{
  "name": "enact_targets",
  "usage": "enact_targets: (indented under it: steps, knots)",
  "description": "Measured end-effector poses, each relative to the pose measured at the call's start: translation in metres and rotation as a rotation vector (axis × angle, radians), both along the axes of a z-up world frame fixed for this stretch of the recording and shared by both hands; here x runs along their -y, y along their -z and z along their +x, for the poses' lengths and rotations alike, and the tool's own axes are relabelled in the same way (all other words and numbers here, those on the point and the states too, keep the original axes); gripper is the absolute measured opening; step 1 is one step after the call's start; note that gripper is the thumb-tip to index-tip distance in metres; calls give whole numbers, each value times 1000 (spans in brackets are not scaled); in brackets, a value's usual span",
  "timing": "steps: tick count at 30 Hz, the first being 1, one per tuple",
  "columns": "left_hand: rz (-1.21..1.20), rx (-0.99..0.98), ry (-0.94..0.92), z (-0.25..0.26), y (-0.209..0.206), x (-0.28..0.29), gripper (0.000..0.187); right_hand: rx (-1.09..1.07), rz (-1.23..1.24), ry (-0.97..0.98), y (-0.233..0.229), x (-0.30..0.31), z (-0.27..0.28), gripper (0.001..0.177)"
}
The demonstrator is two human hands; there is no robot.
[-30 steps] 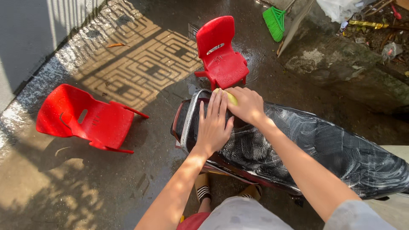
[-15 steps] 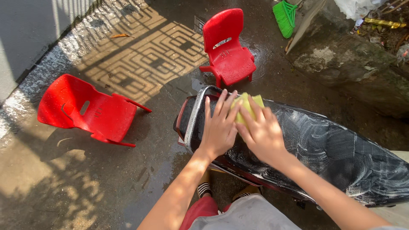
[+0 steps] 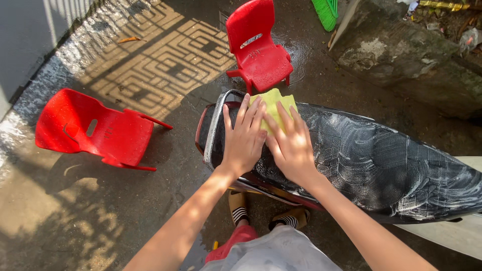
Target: The person scrubs the black motorcycle seat with a yellow sponge, applying soap and water to the surface. The person repeatedly wipes different areas of the seat, focusing on the center and edges, while standing in an outdoor area.
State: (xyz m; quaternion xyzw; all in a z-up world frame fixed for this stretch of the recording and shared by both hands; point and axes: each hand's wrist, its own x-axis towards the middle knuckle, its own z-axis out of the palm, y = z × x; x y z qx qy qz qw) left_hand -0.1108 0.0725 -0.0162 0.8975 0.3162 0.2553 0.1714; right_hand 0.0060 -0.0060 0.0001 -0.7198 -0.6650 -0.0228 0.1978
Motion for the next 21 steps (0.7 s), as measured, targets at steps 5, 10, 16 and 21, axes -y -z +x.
enact_targets:
  steps: [5,10,16,21]
  knots:
    - [147,-71,-41,24,-5,3,51,-50,-84,-33,3,27,13,45]
    - [130,-179,-96,62,0,0,54,-135,-16,91,16,24,44,47]
    - [54,-176,-208,62,-4,9,58,-102,-53,291,19,24,41,47]
    - [-163,-240,-276,31,-21,25,58,-104,-88,301,16,22,38,48]
